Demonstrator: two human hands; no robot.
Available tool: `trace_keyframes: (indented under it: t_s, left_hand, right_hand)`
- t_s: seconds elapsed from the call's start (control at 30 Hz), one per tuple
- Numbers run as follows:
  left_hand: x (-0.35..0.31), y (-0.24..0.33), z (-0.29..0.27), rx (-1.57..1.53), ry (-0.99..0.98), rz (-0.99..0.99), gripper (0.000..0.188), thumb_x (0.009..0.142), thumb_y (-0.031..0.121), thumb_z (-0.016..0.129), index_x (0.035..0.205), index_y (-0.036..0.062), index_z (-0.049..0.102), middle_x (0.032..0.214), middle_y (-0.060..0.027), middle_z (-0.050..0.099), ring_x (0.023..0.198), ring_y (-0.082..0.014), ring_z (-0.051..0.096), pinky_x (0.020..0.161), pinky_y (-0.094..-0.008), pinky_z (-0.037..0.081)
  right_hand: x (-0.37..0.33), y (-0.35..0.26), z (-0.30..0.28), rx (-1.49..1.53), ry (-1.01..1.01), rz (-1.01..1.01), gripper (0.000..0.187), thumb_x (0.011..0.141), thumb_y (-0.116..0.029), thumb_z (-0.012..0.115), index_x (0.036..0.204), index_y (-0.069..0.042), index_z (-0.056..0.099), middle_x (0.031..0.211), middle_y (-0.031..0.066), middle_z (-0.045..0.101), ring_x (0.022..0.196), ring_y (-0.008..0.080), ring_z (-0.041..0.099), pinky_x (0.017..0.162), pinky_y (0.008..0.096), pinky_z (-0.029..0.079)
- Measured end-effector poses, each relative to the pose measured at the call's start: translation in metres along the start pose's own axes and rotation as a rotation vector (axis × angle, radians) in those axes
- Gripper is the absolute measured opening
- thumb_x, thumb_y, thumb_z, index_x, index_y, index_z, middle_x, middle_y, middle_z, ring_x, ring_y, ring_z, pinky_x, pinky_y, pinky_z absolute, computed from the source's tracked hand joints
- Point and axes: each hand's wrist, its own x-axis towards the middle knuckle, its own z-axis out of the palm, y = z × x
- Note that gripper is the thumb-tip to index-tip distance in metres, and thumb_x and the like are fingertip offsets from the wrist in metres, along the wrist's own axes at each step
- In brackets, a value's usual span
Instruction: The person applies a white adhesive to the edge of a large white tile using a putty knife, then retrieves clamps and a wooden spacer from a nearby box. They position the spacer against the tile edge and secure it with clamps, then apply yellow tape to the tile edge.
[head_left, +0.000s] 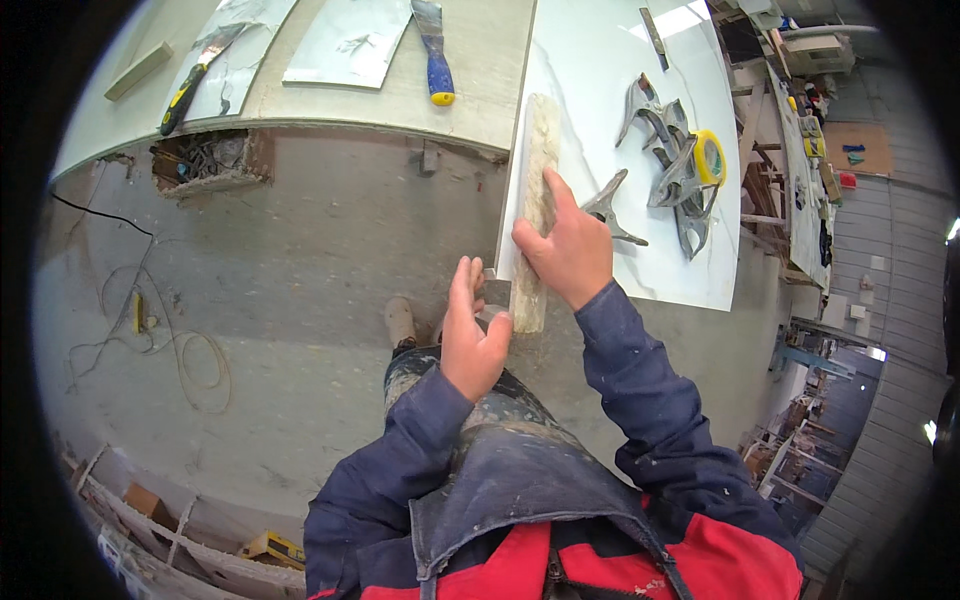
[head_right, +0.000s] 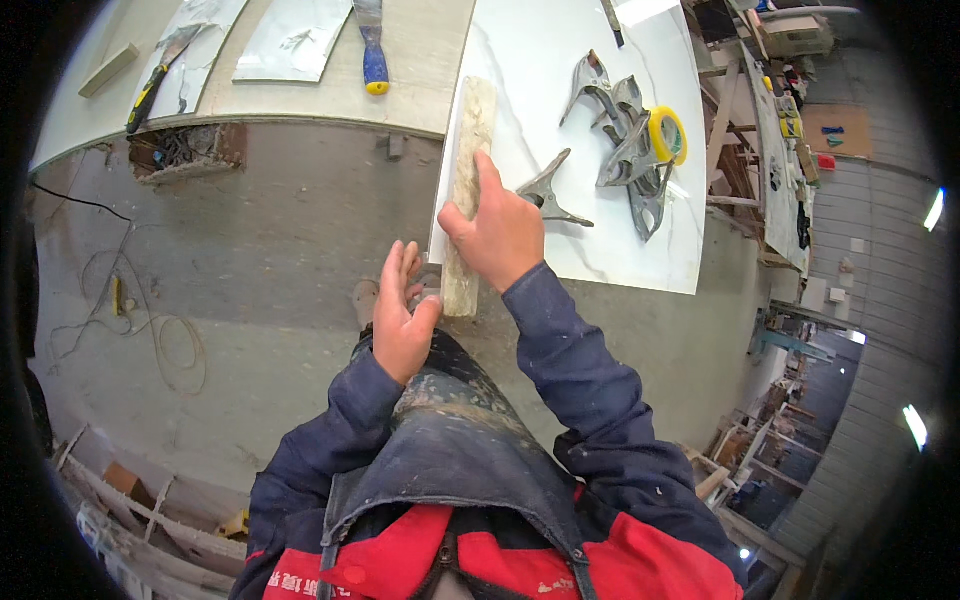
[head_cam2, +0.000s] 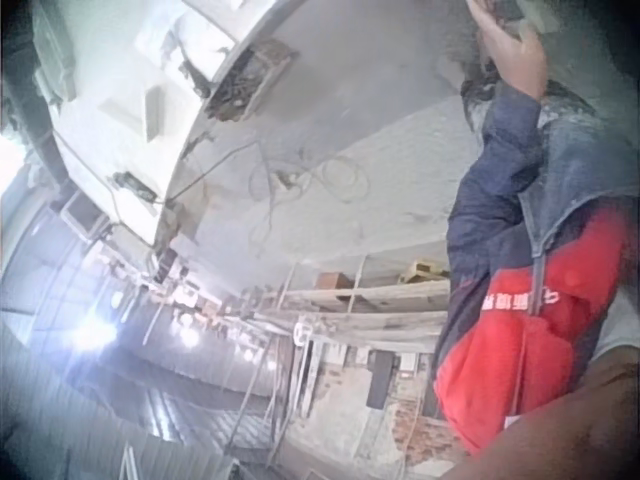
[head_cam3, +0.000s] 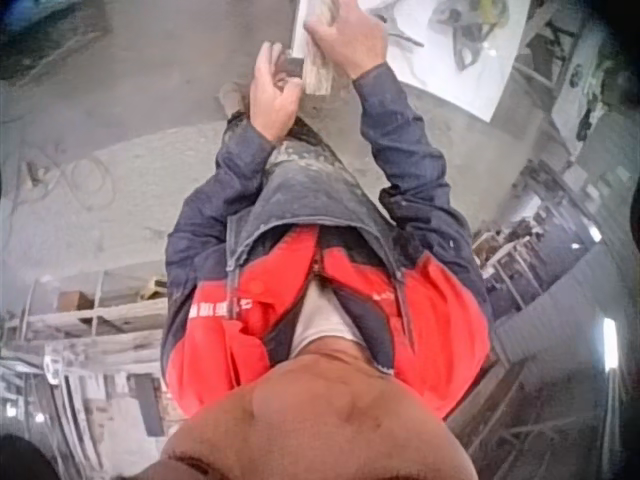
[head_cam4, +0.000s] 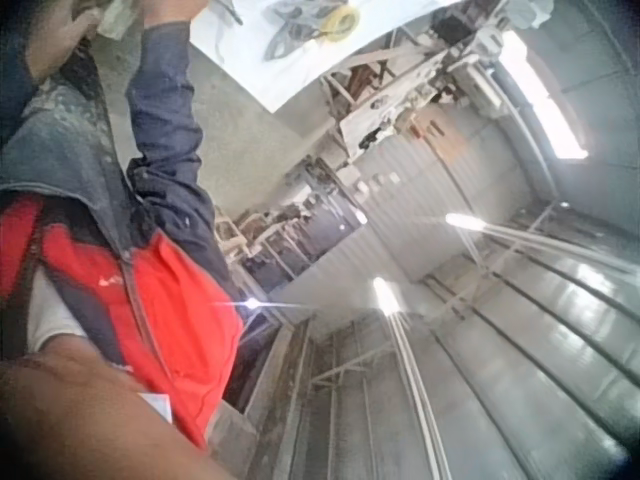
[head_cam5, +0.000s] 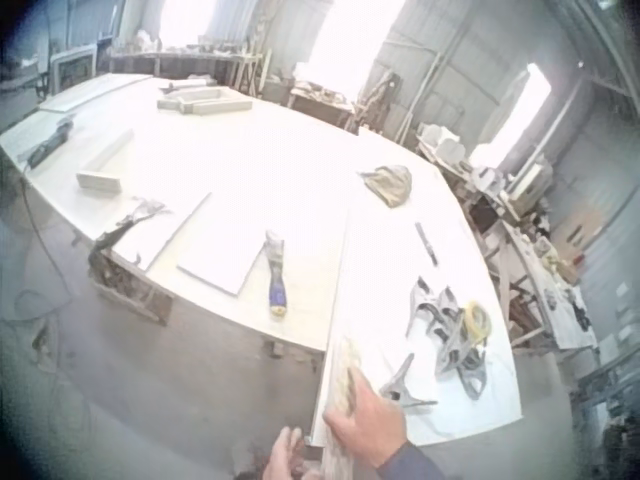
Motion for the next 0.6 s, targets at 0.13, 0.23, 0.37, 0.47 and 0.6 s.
trace_keyframes:
  t_s: [0.13,0.23,0.37,0.47,0.6]
  left_hand:
    - [-0.001,-0.007,0.000,0.030,-0.090,0.043,0.078,0.085,0.002,0.053,0.153,-0.0085,0.015,0.155,-0.0299,0.030,0.143,-0.0365,0.036,0.117,-0.0411,0.027]
    - [-0.006,0.001,-0.001,0.009,-0.088,0.071,0.074,0.085,0.000,0.052,0.152,-0.0084,0.021,0.152,-0.0289,0.037,0.142,-0.0343,0.038,0.117,-0.0393,0.027]
    - [-0.018,0.012,-0.020,-0.099,-0.069,-0.014,0.064,0.086,-0.002,0.052,0.148,-0.0063,0.035,0.137,-0.0243,0.057,0.135,-0.0282,0.047,0.115,-0.0375,0.031]
    - [-0.029,0.013,-0.041,-0.210,0.056,-0.183,0.040,0.093,0.002,0.057,0.133,-0.0049,0.052,0.108,-0.0099,0.068,0.102,-0.0150,0.062,0.093,-0.0293,0.048]
    - [-0.034,-0.008,-0.067,0.019,-0.056,-0.259,0.041,0.091,0.005,0.064,0.131,-0.0021,0.056,0.103,-0.0073,0.064,0.092,-0.0139,0.063,0.082,-0.0284,0.052]
  right_hand:
    - [0.008,-0.003,0.003,-0.063,-0.009,0.007,0.072,0.080,-0.035,0.065,0.136,0.006,0.047,0.070,0.0221,0.067,0.064,0.0373,0.068,0.061,0.0454,0.054]
    - [0.013,-0.005,0.004,-0.123,-0.021,0.026,0.071,0.080,-0.035,0.065,0.136,0.006,0.047,0.070,0.0221,0.067,0.064,0.0378,0.068,0.061,0.0458,0.054]
    - [0.021,-0.007,0.003,-0.167,-0.051,0.042,0.071,0.081,-0.035,0.064,0.135,0.006,0.047,0.071,0.0225,0.067,0.066,0.0390,0.068,0.061,0.0472,0.055]
    - [0.026,-0.012,-0.001,-0.180,-0.093,0.093,0.068,0.082,-0.035,0.063,0.137,0.003,0.049,0.076,0.0255,0.068,0.072,0.0406,0.069,0.068,0.0480,0.054]
    - [0.030,-0.009,0.000,-0.196,-0.086,0.092,0.067,0.083,-0.035,0.063,0.136,0.003,0.049,0.079,0.0268,0.068,0.075,0.0415,0.069,0.070,0.0482,0.054]
